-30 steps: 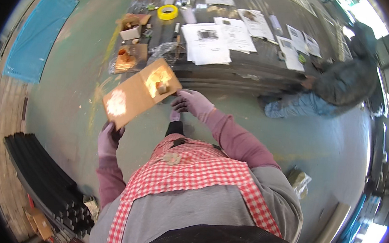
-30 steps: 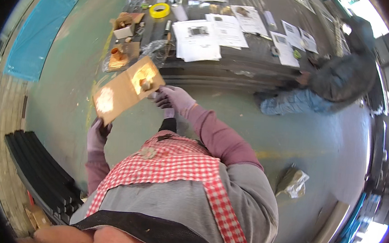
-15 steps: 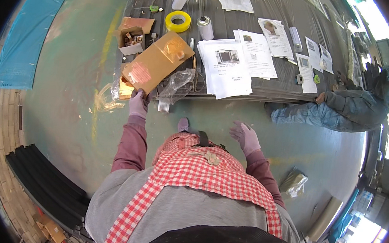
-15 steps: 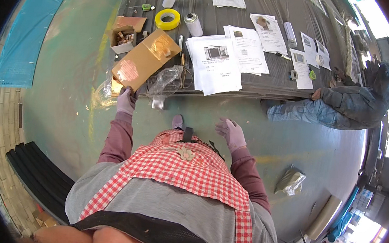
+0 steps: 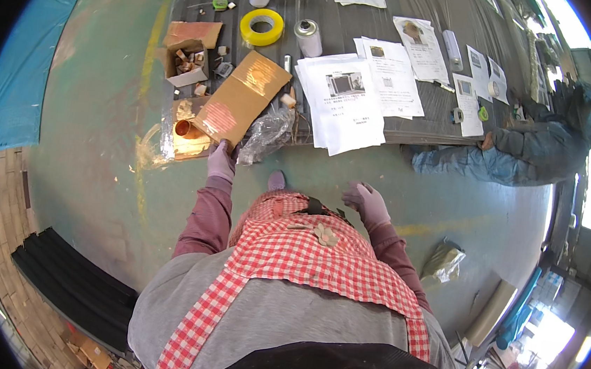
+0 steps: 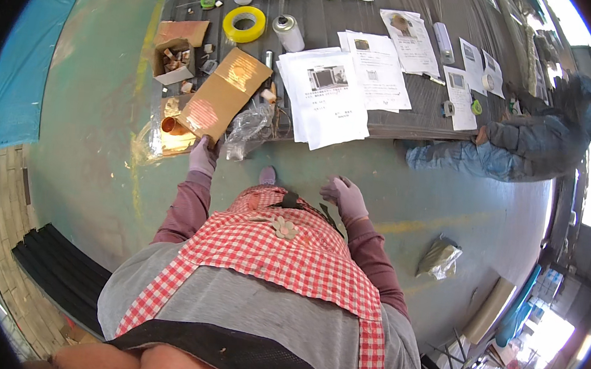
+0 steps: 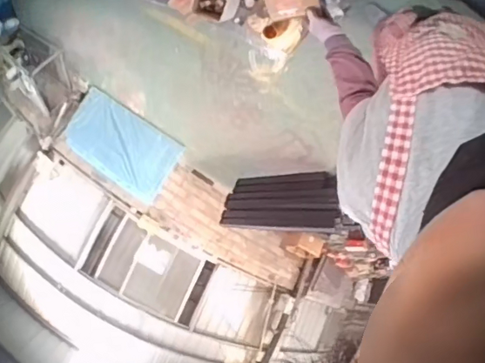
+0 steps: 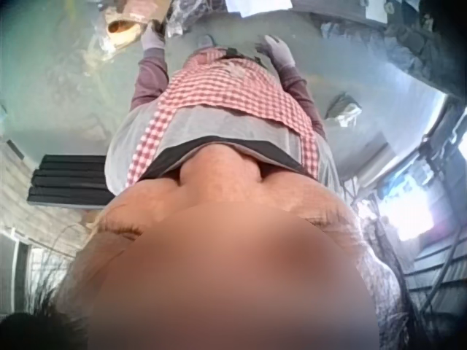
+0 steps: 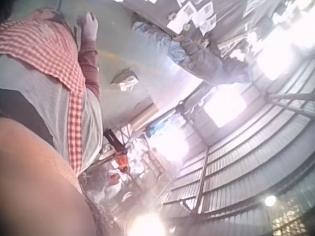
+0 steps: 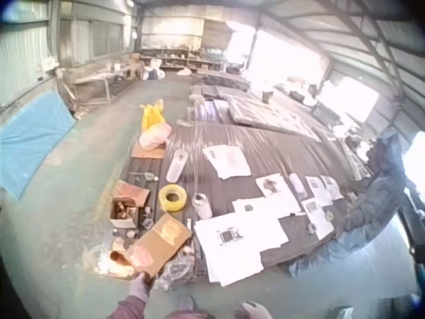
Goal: The person applies gold leaf to a dark wooden door handle using a small sponge applicator. They hold a sheet of gold leaf in the left hand and rub the applicator over the handle's contours. The person then moves to a table and flips through several printed documents.
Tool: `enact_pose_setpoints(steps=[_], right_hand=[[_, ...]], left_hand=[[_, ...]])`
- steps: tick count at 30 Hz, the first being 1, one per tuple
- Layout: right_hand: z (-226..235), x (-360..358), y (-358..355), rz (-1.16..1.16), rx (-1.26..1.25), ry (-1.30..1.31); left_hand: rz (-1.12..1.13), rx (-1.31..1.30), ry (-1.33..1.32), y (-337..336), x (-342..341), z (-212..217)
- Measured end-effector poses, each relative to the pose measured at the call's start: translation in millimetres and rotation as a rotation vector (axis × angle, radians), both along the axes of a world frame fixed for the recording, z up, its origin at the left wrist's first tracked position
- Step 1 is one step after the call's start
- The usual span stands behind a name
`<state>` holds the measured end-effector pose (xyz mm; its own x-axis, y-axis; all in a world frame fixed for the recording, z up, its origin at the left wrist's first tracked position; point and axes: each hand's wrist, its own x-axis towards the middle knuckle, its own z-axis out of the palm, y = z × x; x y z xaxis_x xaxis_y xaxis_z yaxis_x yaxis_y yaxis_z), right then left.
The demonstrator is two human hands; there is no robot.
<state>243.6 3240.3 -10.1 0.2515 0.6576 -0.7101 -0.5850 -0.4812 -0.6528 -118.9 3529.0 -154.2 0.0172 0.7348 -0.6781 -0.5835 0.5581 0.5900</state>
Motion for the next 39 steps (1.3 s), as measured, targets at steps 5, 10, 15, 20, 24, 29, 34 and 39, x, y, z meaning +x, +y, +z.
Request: enact_pose_setpoints(steps=[5, 10, 15, 20, 24, 29, 34, 39], right_hand=[[8.3, -11.8, 20.1, -0.025, -0.105, 0.025], [7.2, -6.3, 38.8, 0.087, -0.158, -0.015], [-4.7, 9.1, 37.1, 0.12, -0.111, 0.012], [-15.4, 46.5, 49.2, 0.186, -0.061, -0.037], [-16.3, 88.7, 43.6, 0.143, -0.095, -0.077], [-60.4, 174.9, 33.6, 0.18, -0.049, -0.263], [-56.5, 239.9, 22.6, 0.18, -0.048, -0.154], [-77.8, 262.8, 41.7, 0.36, -0.075, -0.054]], left_hand=[[-0.239, -0.021, 0.174, -1.5, 1.2, -3.8], [-0.445, -0.033, 0.315, 3.4, -13.2, -1.5], [-0.409, -0.044, 0.353, -5.1, -11.3, 15.0], [-0.142, 0.185, 0.744, -28.6, -25.9, 31.9], [-0.227, 0.397, 0.947, -52.8, 35.3, 101.6], [-0.534, 0.594, 0.924, -78.8, 166.0, 136.2], [-0.974, 0.944, 1.228, -103.5, 293.9, 128.6], [-1.022, 0.811, 1.483, -94.2, 329.4, 85.8]])
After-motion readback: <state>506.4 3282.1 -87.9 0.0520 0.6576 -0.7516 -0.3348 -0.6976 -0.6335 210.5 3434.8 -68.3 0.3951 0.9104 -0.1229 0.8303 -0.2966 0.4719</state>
